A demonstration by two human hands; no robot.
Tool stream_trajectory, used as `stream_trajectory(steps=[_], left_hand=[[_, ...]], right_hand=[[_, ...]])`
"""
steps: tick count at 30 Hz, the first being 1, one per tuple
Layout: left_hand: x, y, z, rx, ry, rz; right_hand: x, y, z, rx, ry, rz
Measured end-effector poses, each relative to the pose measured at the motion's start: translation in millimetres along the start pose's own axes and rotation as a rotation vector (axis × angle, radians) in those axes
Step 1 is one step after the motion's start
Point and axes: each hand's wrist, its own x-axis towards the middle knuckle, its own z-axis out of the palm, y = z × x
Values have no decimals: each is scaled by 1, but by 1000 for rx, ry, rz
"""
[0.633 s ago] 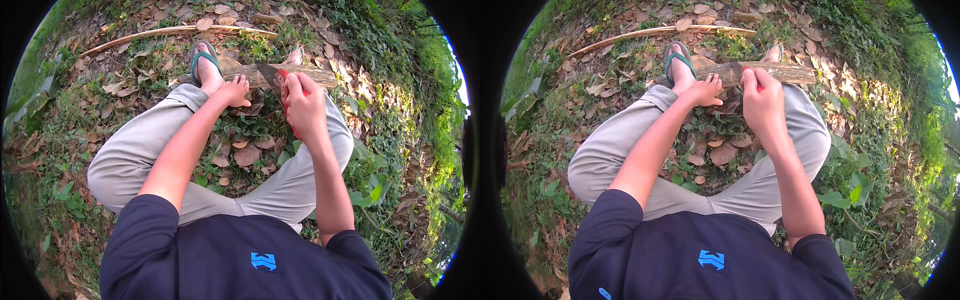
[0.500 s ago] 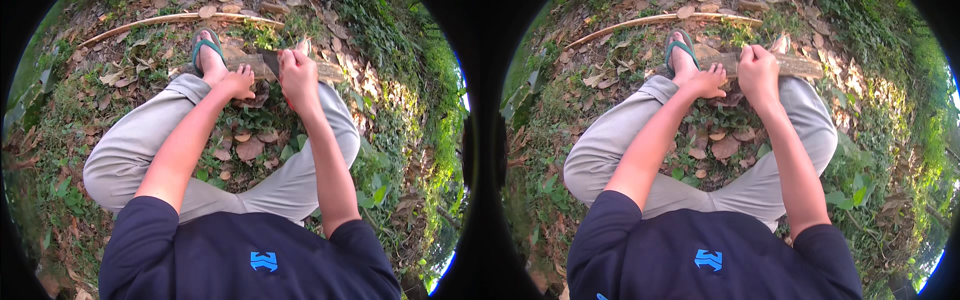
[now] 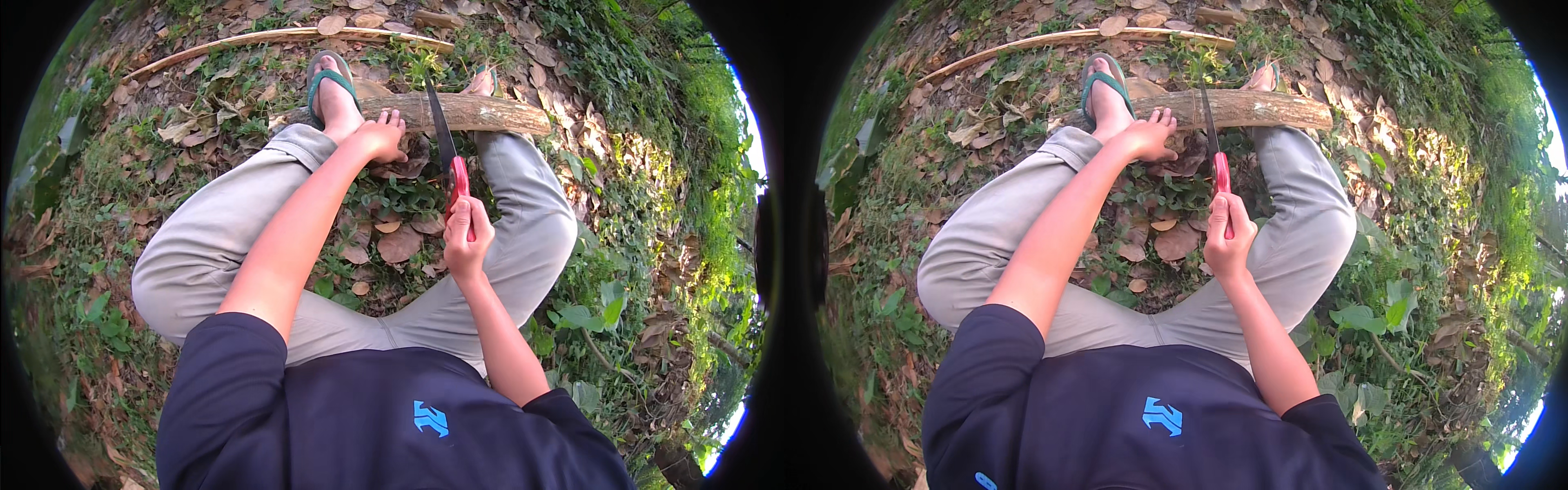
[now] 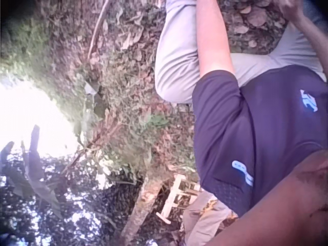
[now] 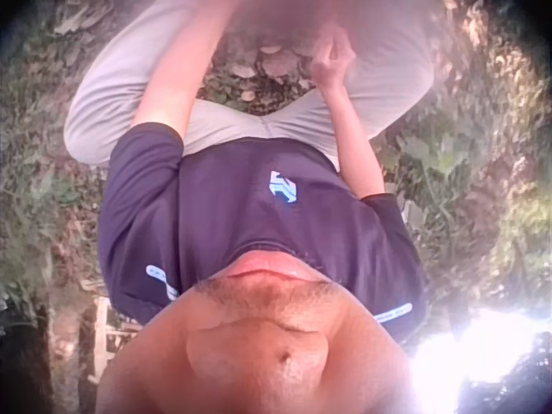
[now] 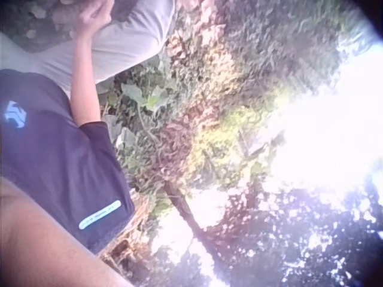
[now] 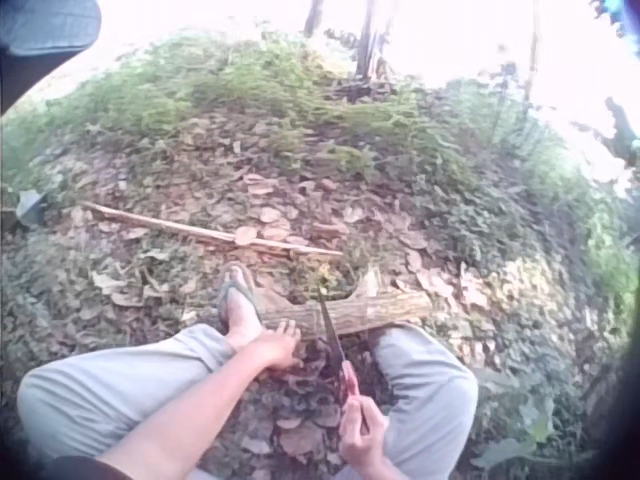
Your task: The person saws a piece of wood placed on a stump by hand using a hand saw while sitting on the ground.
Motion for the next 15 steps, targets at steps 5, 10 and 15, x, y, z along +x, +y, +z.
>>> stream_trajectory(steps=[5, 10, 15], left_hand=[[-1, 2, -1, 32, -16, 1], [-1, 3, -3, 40, 9, 8], [0, 1, 1, 28, 22, 6]], right_hand=[[10, -30, -22, 158, -45, 89], [25, -30, -16, 341, -38, 219], [17, -32, -11, 238, -53, 190]])
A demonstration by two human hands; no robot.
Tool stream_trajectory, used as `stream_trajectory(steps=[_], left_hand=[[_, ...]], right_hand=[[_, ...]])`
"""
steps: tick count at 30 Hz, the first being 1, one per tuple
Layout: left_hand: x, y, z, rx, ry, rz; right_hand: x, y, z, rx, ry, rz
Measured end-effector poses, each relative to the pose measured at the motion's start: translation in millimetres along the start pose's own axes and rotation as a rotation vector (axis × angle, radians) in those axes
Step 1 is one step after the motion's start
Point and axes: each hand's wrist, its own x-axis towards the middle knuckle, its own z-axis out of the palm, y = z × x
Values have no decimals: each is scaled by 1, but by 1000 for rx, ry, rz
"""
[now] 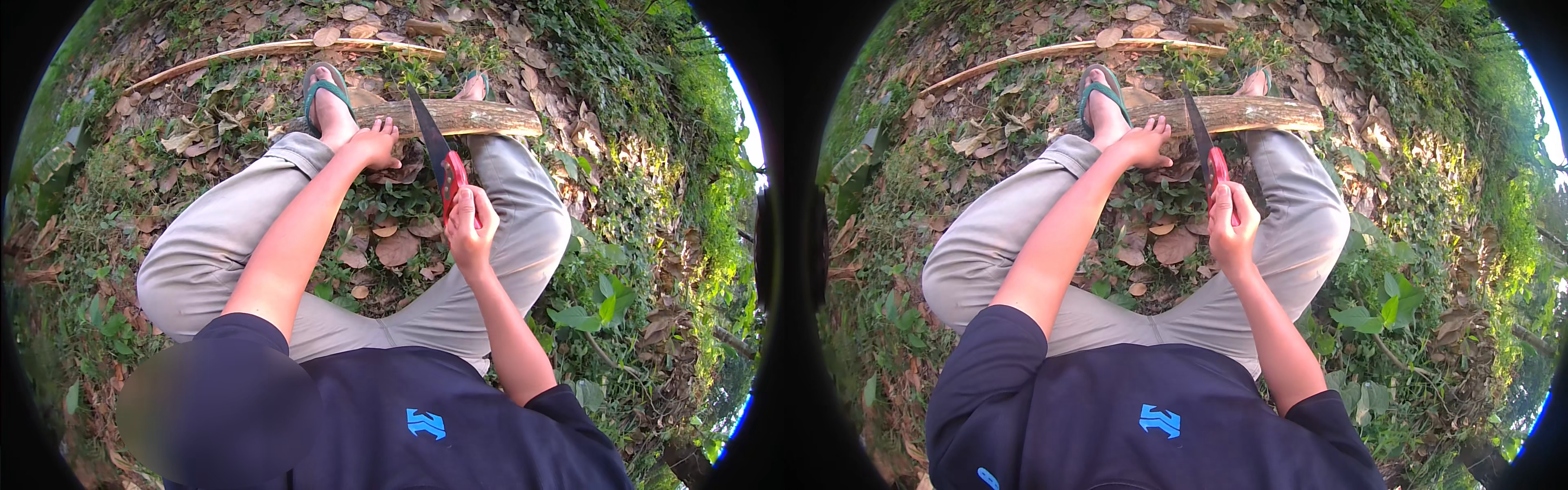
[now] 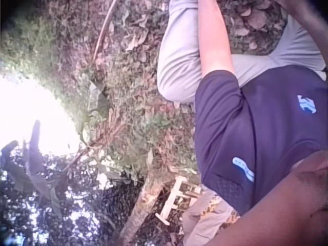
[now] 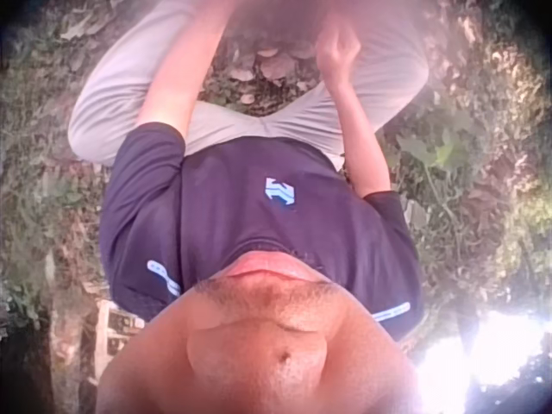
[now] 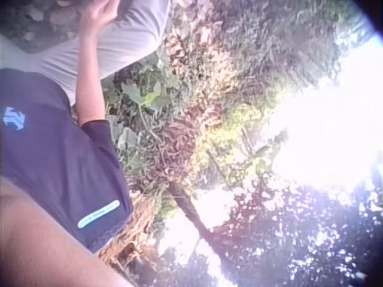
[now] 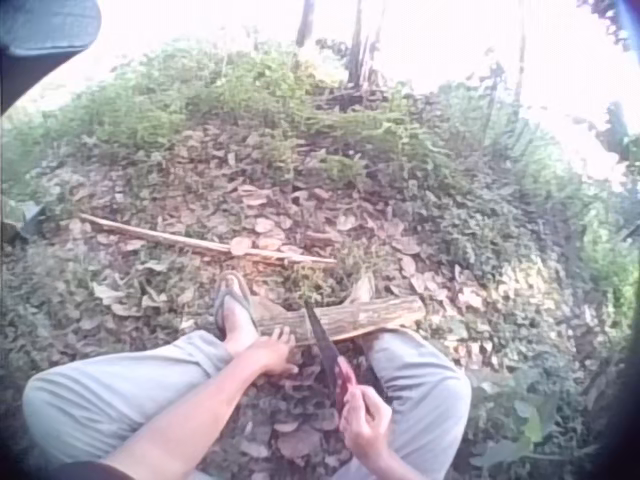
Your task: The person saws a piece of wood placed on a stump by hand using a hand saw while sitting on the ground.
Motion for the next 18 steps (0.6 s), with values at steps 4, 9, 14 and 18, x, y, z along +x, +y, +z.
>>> stream_trajectory(steps=[4, 9, 14, 18], left_hand=[[-1, 3, -2, 28, -4, -5], [0, 2, 0, 39, -11, 14], [-2, -6, 6, 9, 3, 10], [11, 1, 0, 59, 25, 60]], right_hand=[[-7, -3, 7, -158, 22, -36], [34, -82, 27, -349, -17, 5], [83, -130, 61, -430, -101, 74], [149, -53, 55, -498, -11, -62]])
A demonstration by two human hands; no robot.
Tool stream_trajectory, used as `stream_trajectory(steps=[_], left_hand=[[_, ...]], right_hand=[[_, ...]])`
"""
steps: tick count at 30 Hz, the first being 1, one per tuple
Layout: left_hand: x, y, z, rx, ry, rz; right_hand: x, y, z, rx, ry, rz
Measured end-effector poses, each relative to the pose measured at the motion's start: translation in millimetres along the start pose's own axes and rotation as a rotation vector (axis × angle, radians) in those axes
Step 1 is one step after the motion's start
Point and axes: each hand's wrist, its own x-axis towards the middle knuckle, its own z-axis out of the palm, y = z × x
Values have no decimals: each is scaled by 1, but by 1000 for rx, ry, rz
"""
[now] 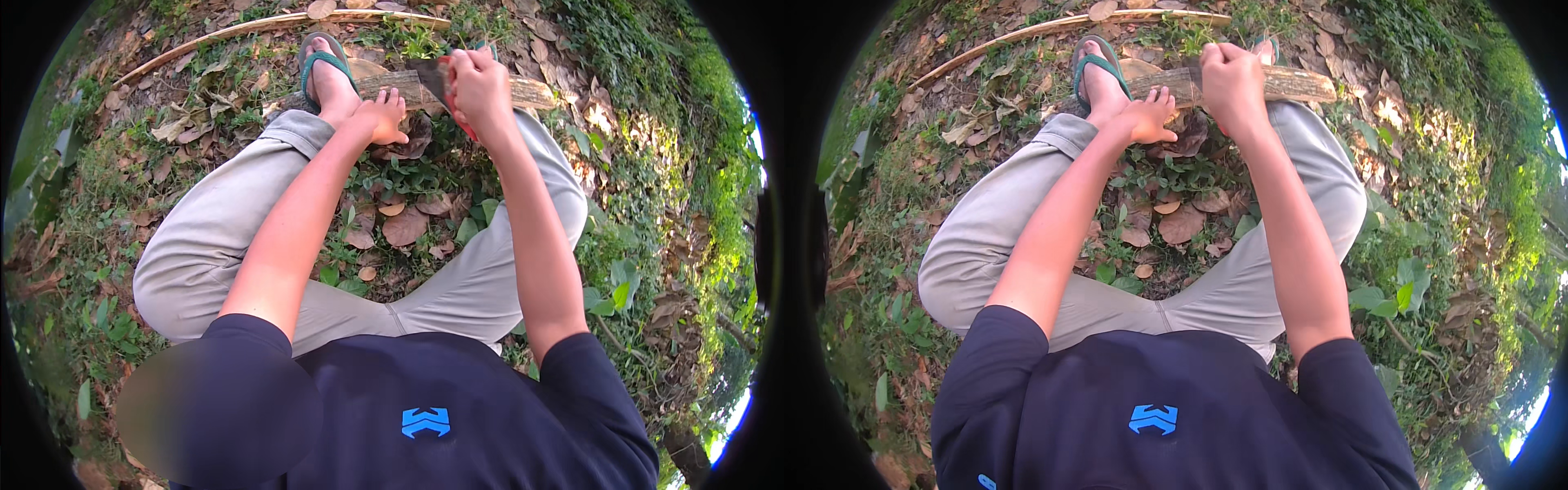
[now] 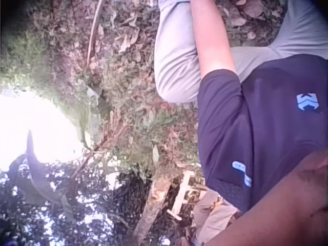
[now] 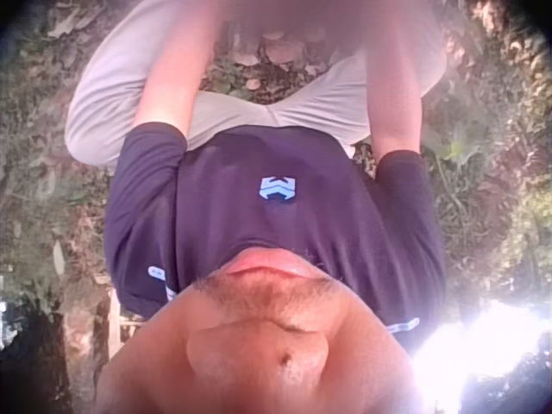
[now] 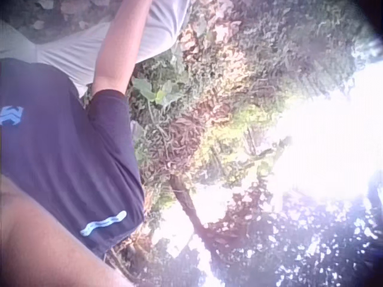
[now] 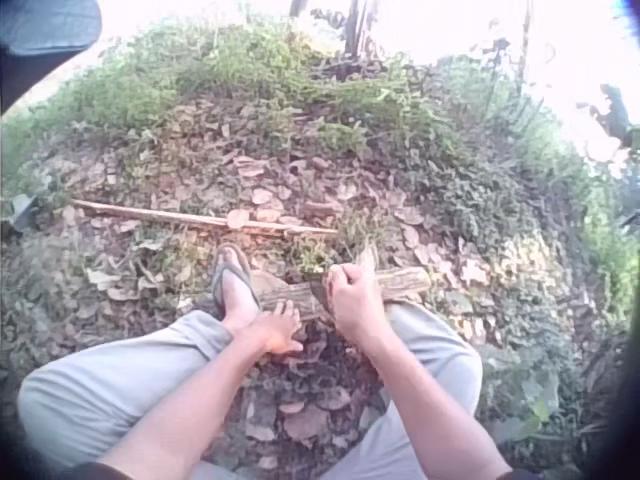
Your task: The person saws a piece of wood placed on a stump by hand using a hand saw while sitting on the ground.
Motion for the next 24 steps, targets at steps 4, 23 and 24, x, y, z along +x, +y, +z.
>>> stream_trajectory(steps=[4, 23, 24], left_hand=[[-6, 0, -5, -7, -67, -59], [-11, 2, -7, -23, -51, -66], [-11, 0, -7, -19, -42, -60]], right_hand=[[-20, 69, 29, 48, 110, -183], [-153, 79, -32, 363, 29, -55], [-150, 79, -30, 364, 27, -50]])
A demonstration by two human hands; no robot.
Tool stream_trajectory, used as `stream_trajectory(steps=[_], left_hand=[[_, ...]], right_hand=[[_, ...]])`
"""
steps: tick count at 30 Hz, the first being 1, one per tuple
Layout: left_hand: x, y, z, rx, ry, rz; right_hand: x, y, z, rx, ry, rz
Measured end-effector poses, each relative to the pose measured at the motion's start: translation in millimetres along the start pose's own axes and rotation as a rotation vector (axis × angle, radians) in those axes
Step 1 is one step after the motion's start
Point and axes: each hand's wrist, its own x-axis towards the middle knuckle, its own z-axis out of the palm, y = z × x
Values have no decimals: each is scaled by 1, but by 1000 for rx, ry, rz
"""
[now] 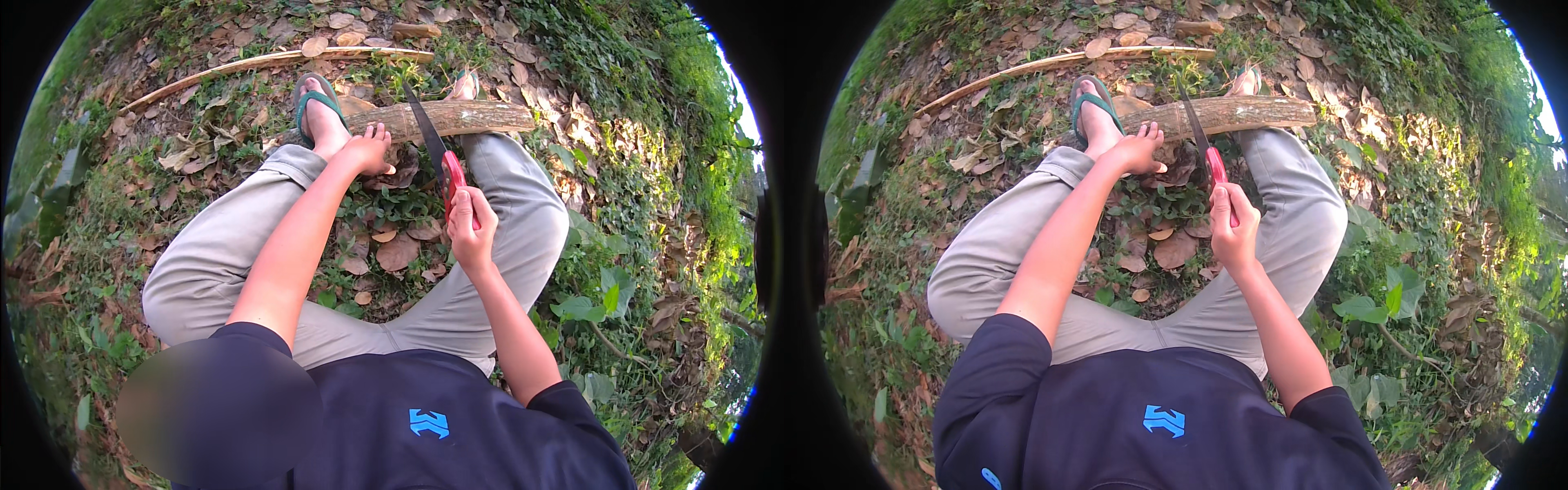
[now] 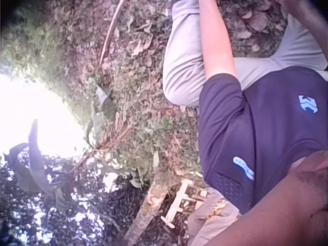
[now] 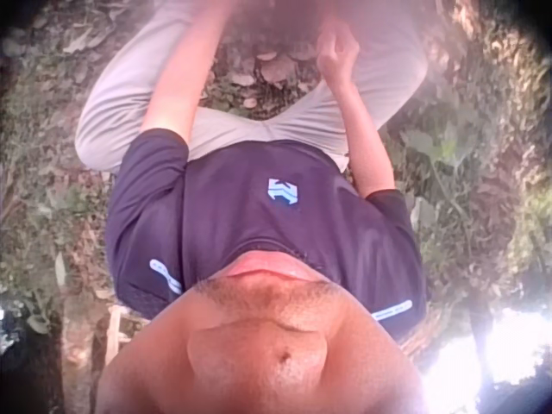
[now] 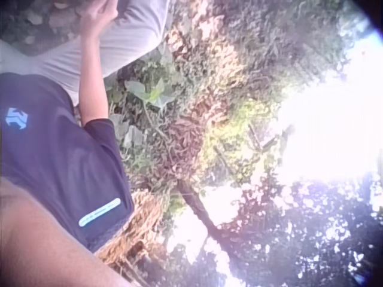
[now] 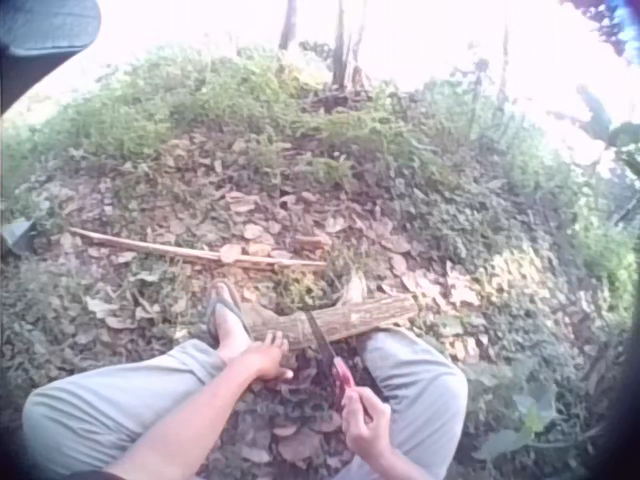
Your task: The person saws a piece of wood placed on a stump by hand using a hand saw while sitting on the ground.
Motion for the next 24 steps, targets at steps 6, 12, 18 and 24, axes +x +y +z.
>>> stream_trajectory(steps=[6, 12, 18, 24], left_hand=[[1, 2, -1, -7, -6, 4], [1, -1, 1, -16, -5, 9], [-2, -7, 7, -13, 25, -2], [2, 9, 1, 42, 60, 13]], right_hand=[[-4, 6, 9, 4, 9, 35], [-16, -18, 16, -138, 8, 66], [29, -86, 32, -252, -71, 103], [112, 22, 62, -332, 38, -171]])
